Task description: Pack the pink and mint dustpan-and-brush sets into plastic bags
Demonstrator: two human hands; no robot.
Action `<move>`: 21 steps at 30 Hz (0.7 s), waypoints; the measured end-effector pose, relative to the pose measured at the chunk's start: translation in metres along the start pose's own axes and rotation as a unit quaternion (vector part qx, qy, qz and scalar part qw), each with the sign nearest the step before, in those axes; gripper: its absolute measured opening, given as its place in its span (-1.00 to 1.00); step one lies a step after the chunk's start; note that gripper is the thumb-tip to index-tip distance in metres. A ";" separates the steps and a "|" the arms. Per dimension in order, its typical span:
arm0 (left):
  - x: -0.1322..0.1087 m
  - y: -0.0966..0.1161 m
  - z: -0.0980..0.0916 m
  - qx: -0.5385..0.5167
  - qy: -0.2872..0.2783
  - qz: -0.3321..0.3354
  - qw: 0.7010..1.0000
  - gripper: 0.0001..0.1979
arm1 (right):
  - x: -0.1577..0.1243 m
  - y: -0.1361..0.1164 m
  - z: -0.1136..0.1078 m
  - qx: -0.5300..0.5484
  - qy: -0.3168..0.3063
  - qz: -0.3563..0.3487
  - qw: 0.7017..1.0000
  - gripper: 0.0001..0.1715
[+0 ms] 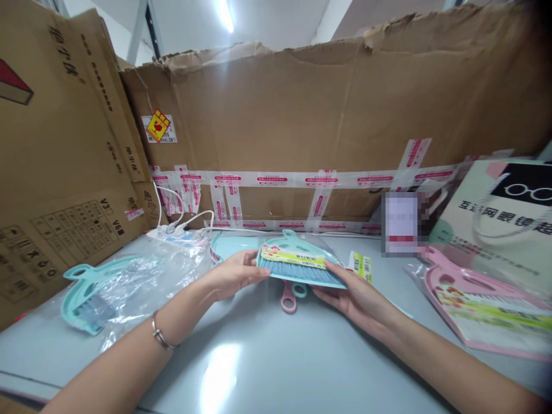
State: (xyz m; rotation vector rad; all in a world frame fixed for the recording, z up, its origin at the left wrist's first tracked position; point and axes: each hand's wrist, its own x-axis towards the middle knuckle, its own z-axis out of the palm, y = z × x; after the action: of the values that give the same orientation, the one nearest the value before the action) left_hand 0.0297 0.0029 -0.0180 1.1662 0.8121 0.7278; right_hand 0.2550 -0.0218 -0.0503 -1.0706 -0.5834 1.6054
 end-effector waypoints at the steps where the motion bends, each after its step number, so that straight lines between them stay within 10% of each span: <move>1: 0.002 -0.002 -0.001 -0.006 0.021 -0.003 1.000 -0.55 | 0.000 -0.001 0.000 0.011 -0.018 0.002 1.000 -0.75; 10: 0.011 -0.014 0.000 -0.011 0.180 -0.018 0.983 -0.82 | 0.001 0.002 -0.002 0.011 -0.037 -0.025 0.999 -0.70; 21: 0.009 -0.015 0.002 0.066 0.126 0.054 0.988 -0.74 | 0.001 -0.008 -0.003 -0.027 -0.057 -0.065 0.996 -0.87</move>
State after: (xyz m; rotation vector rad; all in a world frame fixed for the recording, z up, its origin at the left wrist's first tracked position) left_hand 0.0377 0.0058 -0.0339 1.2594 1.0269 0.9368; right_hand 0.2617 -0.0189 -0.0460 -0.9640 -0.7618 1.5516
